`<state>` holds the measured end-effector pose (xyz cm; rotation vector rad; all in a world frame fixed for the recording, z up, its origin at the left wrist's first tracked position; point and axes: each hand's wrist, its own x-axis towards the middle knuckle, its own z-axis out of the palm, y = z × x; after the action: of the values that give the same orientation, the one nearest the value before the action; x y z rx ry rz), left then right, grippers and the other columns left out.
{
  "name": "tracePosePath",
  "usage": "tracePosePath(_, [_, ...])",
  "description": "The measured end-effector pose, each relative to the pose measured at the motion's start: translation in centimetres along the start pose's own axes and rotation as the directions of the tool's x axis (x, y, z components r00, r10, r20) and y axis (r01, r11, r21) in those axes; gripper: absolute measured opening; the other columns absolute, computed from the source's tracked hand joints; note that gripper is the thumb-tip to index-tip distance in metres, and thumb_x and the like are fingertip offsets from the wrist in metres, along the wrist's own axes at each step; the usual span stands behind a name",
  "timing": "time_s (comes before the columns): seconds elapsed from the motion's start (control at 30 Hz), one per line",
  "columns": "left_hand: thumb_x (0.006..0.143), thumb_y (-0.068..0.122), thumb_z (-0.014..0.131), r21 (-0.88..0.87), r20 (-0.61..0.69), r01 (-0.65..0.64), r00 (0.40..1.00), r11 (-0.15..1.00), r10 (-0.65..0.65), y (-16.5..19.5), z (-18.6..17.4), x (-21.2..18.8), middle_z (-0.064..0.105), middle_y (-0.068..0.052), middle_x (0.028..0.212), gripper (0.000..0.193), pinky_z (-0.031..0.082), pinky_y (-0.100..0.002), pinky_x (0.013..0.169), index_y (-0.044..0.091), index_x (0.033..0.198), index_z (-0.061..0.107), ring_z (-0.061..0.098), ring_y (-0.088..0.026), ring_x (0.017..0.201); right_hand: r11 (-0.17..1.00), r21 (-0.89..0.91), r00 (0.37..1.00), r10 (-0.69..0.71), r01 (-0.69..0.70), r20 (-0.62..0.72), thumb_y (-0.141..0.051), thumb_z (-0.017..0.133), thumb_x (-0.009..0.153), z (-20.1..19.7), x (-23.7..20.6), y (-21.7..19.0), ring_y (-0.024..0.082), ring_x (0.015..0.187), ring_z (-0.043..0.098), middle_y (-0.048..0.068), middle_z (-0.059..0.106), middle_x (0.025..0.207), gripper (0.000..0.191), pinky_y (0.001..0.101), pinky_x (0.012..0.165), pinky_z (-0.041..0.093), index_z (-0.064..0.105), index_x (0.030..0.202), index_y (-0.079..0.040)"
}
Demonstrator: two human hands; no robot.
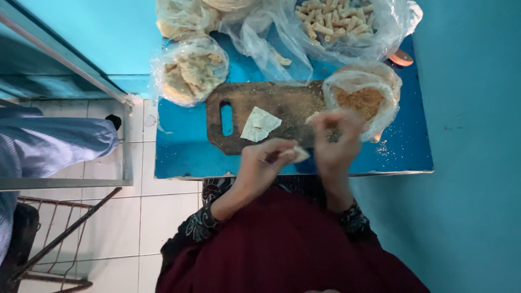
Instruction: The person sits at a low table and folds small square dough wrappers one at a time on a wooden board, pressing the edges together to form filled pastry parcels, taking wrappers from a pile and finished pieces aside while bags of dough pieces and brown filling sit on the table.
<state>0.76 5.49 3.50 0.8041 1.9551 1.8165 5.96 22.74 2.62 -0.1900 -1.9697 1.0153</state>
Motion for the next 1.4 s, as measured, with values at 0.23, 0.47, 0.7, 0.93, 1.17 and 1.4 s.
tracePosePath(0.23, [0.09, 0.0, 0.072, 0.283, -0.066, -0.433, 0.881, 0.856, 0.468, 2.3, -4.0, 5.3, 0.073, -0.009, 0.108, 0.015, 0.059, -0.028, 0.074, 0.005, 0.104, 0.075, 0.073, -0.021, 0.093, 0.902, 0.37, 0.956, 0.278, -0.224, -0.099, 0.017, 0.076, 0.093, -5.9, 4.1, 2.0, 0.015, 0.093, 0.069, 0.006, 0.069, 0.098, 0.045, 0.027, 0.084, 0.057, 0.051, 0.122, -0.006])
tracePosePath(0.47, [0.092, 0.011, 0.077, 0.474, -0.033, -0.482, 0.827, 0.737, 0.562, -1.0, -2.2, 20.6, 0.067, -0.013, 0.096, 0.019, 0.052, -0.046, 0.078, 0.005, 0.109, 0.073, 0.068, -0.036, 0.087, 0.891, 0.243, 0.904, 0.308, -0.383, 0.295, 0.005, 0.077, 0.092, -3.5, 3.5, 0.2, 0.015, 0.095, 0.073, 0.011, 0.076, 0.106, 0.034, 0.0274, 0.083, 0.06, 0.059, 0.119, -0.005])
tracePosePath(0.7, [0.085, -0.001, 0.068, 0.672, -0.001, -0.45, 0.794, 0.589, 0.608, -3.2, -3.8, 19.5, 0.064, -0.017, 0.113, 0.032, 0.053, -0.046, 0.085, 0.003, 0.117, 0.068, 0.063, -0.039, 0.103, 0.959, -0.019, 0.756, 0.235, -0.283, 0.611, -0.01, 0.083, 0.086, 3.0, 4.0, -2.5, 0.009, 0.075, 0.072, 0.003, 0.078, 0.086, 0.038, 0.0242, 0.067, 0.056, 0.062, 0.118, -0.008])
tracePosePath(0.93, [0.091, 0.007, 0.076, 0.614, 0.086, -0.392, 0.896, 0.685, 0.436, -0.2, -10.6, 9.5, 0.062, -0.021, 0.112, 0.017, 0.05, -0.049, 0.087, -0.001, 0.103, 0.067, 0.061, -0.043, 0.105, 0.972, -0.093, 0.692, 0.22, -0.216, 0.687, -0.011, 0.087, 0.078, 5.1, 4.5, -1.8, 0.011, 0.072, 0.073, 0.002, 0.076, 0.082, 0.047, 0.0273, 0.066, 0.058, 0.062, 0.117, -0.009])
tracePosePath(1.17, [0.083, 0.009, 0.076, 0.606, 0.038, -0.395, 0.882, 0.69, 0.471, -1.1, -8.1, 4.1, 0.059, -0.018, 0.132, 0.011, 0.045, -0.049, 0.101, 0.006, 0.092, 0.072, 0.053, -0.041, 0.123, 0.974, -0.153, 0.72, 0.227, -0.168, 0.656, -0.013, 0.089, 0.071, 6.1, 4.4, -1.3, 0.015, 0.071, 0.072, 0.003, 0.07, 0.082, 0.055, 0.031, 0.063, 0.057, 0.06, 0.117, -0.01])
tracePosePath(1.4, [0.081, 0.01, 0.074, 0.641, 0.073, -0.384, 0.892, 0.665, 0.446, -3.2, -6.7, 3.6, 0.058, -0.014, 0.138, 0.008, 0.038, -0.051, 0.105, 0.01, 0.089, 0.076, 0.048, -0.041, 0.128, 0.961, -0.227, 0.691, 0.272, -0.158, 0.67, -0.014, 0.09, 0.073, 5.6, 4.5, -1.1, 0.015, 0.065, 0.069, 0.004, 0.069, 0.073, 0.056, 0.0312, 0.058, 0.052, 0.055, 0.117, -0.01])
